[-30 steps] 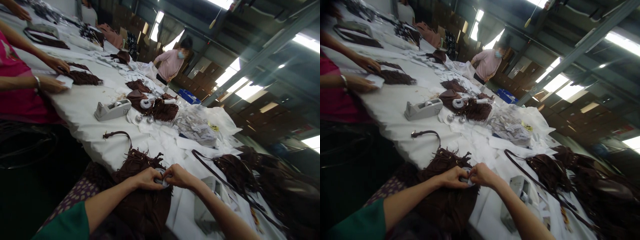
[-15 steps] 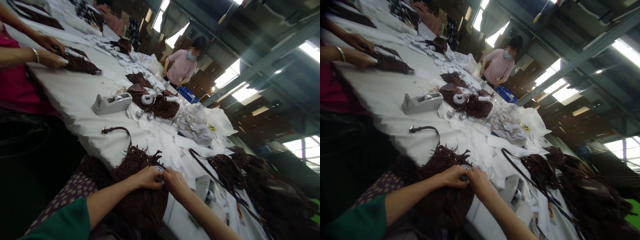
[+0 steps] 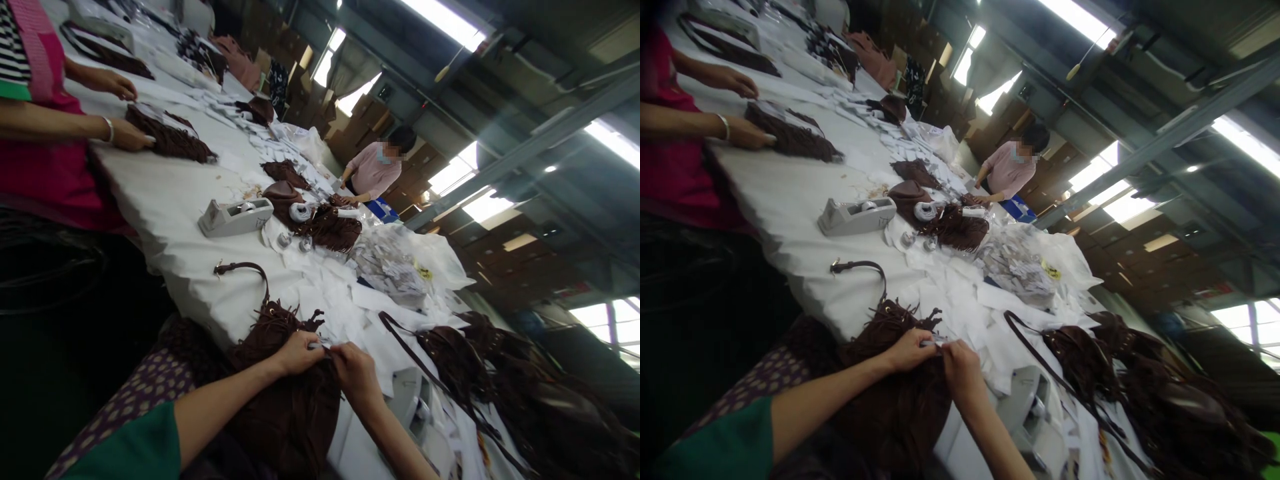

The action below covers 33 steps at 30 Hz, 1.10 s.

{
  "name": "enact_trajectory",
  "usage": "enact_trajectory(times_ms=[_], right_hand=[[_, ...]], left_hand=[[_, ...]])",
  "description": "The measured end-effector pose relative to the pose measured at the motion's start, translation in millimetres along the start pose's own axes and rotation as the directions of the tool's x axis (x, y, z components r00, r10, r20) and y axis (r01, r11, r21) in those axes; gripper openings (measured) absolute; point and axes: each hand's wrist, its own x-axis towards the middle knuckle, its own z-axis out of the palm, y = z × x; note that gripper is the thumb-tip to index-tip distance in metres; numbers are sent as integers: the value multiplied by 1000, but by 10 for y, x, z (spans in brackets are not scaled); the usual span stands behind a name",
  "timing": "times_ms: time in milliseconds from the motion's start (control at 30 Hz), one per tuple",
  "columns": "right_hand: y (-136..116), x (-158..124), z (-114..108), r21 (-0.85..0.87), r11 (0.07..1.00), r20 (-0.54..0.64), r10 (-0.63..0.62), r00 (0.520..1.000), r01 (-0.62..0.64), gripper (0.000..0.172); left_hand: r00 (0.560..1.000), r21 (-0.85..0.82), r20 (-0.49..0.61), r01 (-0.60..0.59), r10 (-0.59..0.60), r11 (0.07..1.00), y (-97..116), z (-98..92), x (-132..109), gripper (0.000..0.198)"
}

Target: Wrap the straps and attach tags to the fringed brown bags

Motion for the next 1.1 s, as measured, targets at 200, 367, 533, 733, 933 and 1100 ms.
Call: enact_trajectory(times_ms=[200, 367, 533, 733, 933, 1100], right_hand=[[-64, -94, 235, 4, 996, -244, -85, 966, 89, 26], [-143, -176, 488, -154, 977, -344, -191, 919, 146, 32], [-97, -293, 717, -318, 938, -379, -261, 888, 140, 56], [-163, -388, 763, -266, 951, -287, -236, 928, 159, 70], [180, -849, 286, -32, 982, -454, 153, 878, -188, 51], [1012, -1633, -353, 570, 417, -400, 894, 204, -708, 62]], left_hand=[[983, -230, 79, 178, -164, 957, -13, -18, 19, 26], [957, -439, 230, 266, -179, 858, 16, -105, 24, 30], [932, -517, 294, 341, -211, 785, 49, -152, 17, 34], [930, -509, 264, 359, -255, 782, 35, -134, 50, 36], [928, -472, 264, 362, -264, 804, -9, -109, -18, 37], [925, -430, 265, 367, -273, 825, -153, -123, -15, 35]])
